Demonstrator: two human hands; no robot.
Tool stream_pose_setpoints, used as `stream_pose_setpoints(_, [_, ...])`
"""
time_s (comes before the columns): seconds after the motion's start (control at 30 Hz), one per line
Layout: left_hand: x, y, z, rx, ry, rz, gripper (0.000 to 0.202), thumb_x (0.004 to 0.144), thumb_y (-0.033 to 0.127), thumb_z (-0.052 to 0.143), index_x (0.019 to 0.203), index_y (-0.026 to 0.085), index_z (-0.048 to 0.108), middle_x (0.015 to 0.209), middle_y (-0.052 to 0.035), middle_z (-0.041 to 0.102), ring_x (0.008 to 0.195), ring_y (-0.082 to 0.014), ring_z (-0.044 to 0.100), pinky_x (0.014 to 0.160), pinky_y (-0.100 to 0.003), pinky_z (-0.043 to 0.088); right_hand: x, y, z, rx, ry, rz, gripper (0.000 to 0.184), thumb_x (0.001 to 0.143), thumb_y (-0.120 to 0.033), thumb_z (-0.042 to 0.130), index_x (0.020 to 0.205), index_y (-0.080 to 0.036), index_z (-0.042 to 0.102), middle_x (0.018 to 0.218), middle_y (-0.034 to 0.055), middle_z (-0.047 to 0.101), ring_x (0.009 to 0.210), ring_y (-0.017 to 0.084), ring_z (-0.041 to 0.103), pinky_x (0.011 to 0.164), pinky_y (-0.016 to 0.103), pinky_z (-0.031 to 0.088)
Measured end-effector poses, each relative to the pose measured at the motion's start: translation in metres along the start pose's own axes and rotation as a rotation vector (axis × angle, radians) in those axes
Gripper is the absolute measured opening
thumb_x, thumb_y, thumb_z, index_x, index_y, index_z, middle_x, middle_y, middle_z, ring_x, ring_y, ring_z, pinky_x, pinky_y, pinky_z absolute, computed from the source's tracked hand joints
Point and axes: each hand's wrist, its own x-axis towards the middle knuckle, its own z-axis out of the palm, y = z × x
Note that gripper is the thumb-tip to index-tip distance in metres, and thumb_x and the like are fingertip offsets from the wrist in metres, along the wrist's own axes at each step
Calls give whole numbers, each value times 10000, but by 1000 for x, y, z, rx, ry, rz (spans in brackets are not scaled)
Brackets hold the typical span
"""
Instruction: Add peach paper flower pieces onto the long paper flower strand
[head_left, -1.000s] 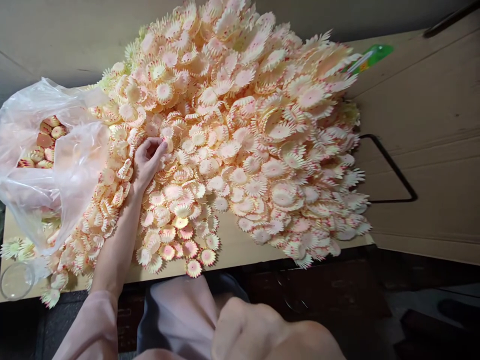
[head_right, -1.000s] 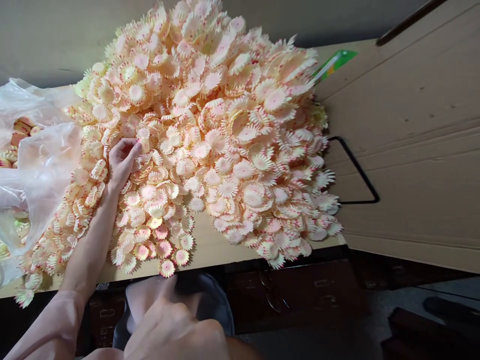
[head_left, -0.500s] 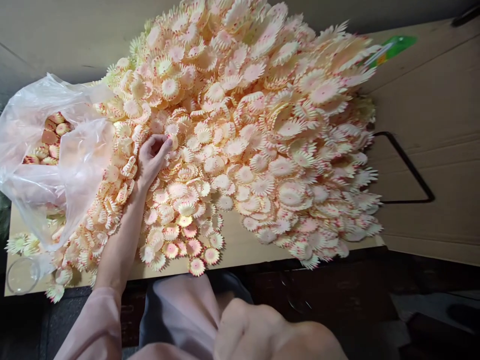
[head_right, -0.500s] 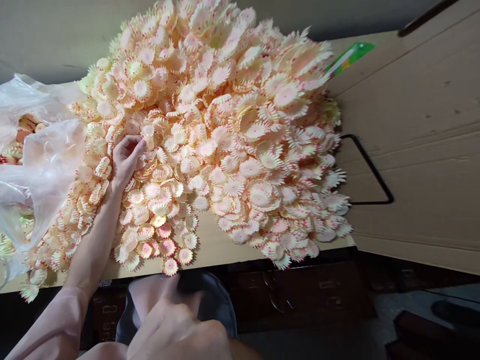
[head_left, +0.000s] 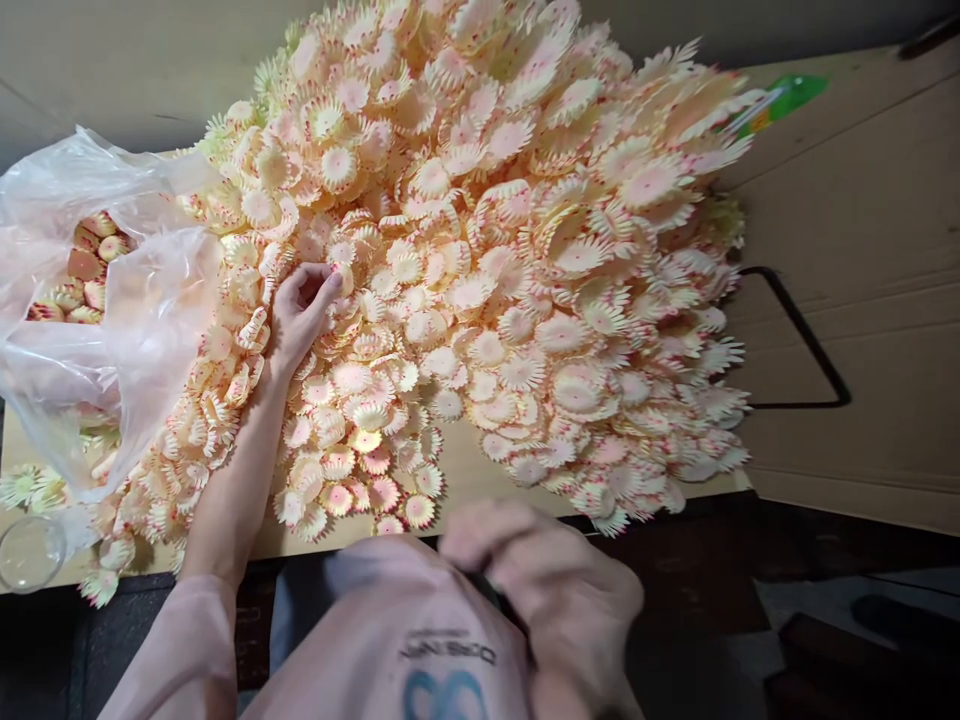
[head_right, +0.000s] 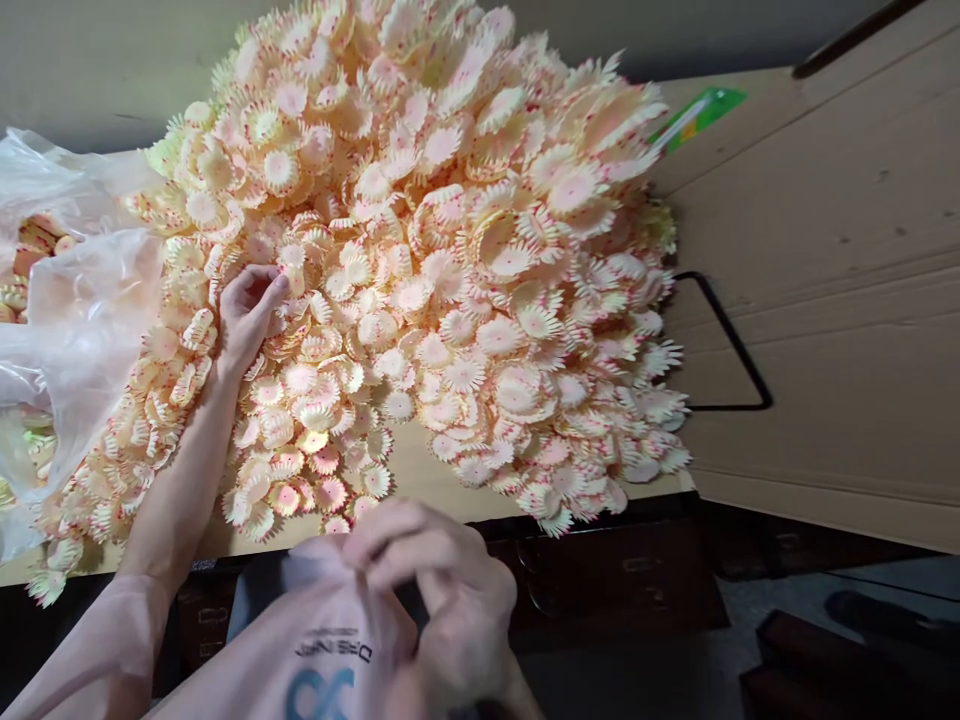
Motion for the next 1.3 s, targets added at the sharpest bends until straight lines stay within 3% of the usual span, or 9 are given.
stream_pose_setpoints(0.13, [-1, 0, 0, -11, -11, -7, 329, 775, 484, 712, 802, 169, 622, 738, 5, 608, 672, -94, 567, 641, -208, 443, 0, 21, 6, -281, -125, -41, 716, 807, -367, 719, 1445, -269, 410, 1492, 176, 413, 1358, 376, 430, 1036, 568, 462])
stream_pose_setpoints(0.23, [-2, 1, 0, -27, -7, -11, 325, 771, 483, 717, 793, 172, 625, 731, 5, 607, 661, -91, 561, 635, -207, 449, -6, 37, 24, -553, -358, -74, 878, 777, -504, 706, 1507, -224, 308, 1616, 195, 110, 1460, 439, 183, 1097, 625, 346])
stream_pose_setpoints(0.37, [-1, -1, 0, -62, -13, -42, 331, 758, 489, 727, 793, 176, 623, 713, 9, 598, 625, -80, 542, 602, -200, 443, 9, 57, 47, -687, -379, -93, 983, 795, -615, 605, 1553, -195, 141, 1618, 208, -24, 1482, 428, 72, 1134, 634, 256])
stream_pose_setpoints(0.6, [-1, -2, -2, -104, -50, -62, 375, 749, 534, 716, 787, 179, 601, 677, 18, 570, 595, -78, 527, 588, -203, 449, 57, 72, 60, -709, -212, -188, 774, 882, -556, 543, 1503, -156, 314, 1573, 232, 227, 1469, 420, 148, 1139, 619, 217])
stream_pose_setpoints(0.73, [-3, -1, 0, -124, -49, -76, 357, 759, 511, 717, 791, 174, 603, 734, 7, 586, 656, -82, 550, 658, -208, 475, 74, 65, 49, -433, 167, -221, 515, 951, -532, 394, 1299, -195, 571, 1388, 179, 503, 1280, 348, 454, 1044, 554, 372])
stream_pose_setpoints(0.83, [-2, -4, 1, -146, -57, -64, 347, 733, 483, 750, 763, 163, 619, 828, -21, 611, 728, -93, 577, 702, -215, 482, 103, 61, 41, -118, 350, -135, 247, 935, -340, 503, 1073, -220, 670, 1070, 118, 664, 1032, 269, 608, 898, 457, 493])
stream_pose_setpoints(0.97, [-1, -6, 0, -130, -63, -59, 351, 698, 468, 781, 738, 146, 648, 943, -61, 623, 805, -114, 602, 734, -231, 489, 169, 71, 46, 255, 315, 45, 191, 888, -380, 608, 807, -222, 681, 764, 47, 668, 710, 187, 625, 686, 348, 538])
stream_pose_setpoints(1.1, [-2, -3, -1, -131, -58, -73, 338, 693, 447, 793, 726, 138, 658, 932, -60, 617, 786, -108, 600, 708, -221, 482, 223, 100, 63, 572, 73, 123, 281, 719, -466, 776, 771, -213, 668, 750, 11, 676, 666, 141, 630, 666, 287, 553])
stream_pose_setpoints(1.3, [-4, 2, 1, -163, -62, -137, 326, 704, 450, 785, 721, 148, 663, 932, -46, 607, 740, -94, 587, 652, -207, 485, 232, 135, 78, 746, 47, 221, 322, 592, -386, 874, 760, -204, 666, 730, -20, 659, 673, 112, 626, 681, 243, 549])
